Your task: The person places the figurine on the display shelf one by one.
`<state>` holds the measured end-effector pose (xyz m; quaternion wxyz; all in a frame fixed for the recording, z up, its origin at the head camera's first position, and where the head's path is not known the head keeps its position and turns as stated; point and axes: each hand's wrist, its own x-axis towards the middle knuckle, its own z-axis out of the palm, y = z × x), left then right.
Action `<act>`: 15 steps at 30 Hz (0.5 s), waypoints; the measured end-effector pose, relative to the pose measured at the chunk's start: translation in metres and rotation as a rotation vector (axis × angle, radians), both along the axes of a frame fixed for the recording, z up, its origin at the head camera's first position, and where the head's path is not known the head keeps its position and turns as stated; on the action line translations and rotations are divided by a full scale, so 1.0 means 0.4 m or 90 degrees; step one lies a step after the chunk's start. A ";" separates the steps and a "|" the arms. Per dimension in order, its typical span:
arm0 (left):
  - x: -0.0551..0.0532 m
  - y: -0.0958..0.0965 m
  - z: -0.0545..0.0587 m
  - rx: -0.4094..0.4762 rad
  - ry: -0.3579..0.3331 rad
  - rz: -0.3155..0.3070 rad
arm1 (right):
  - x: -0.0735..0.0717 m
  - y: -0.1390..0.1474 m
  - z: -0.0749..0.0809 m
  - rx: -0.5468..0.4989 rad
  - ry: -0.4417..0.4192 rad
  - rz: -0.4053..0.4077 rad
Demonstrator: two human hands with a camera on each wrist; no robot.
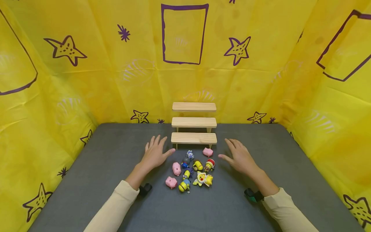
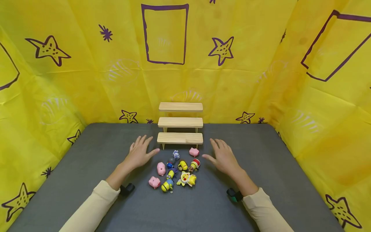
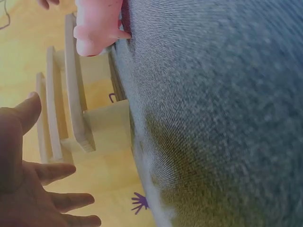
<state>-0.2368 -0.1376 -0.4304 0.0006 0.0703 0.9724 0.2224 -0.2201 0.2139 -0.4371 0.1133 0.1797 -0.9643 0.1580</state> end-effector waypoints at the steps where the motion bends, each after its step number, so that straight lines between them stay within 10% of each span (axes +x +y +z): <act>1: -0.002 0.000 -0.001 0.012 -0.005 0.001 | 0.001 -0.002 0.001 0.000 0.002 0.006; 15: -0.049 0.002 -0.012 0.245 -0.035 0.037 | 0.001 -0.030 0.005 -0.016 0.019 0.078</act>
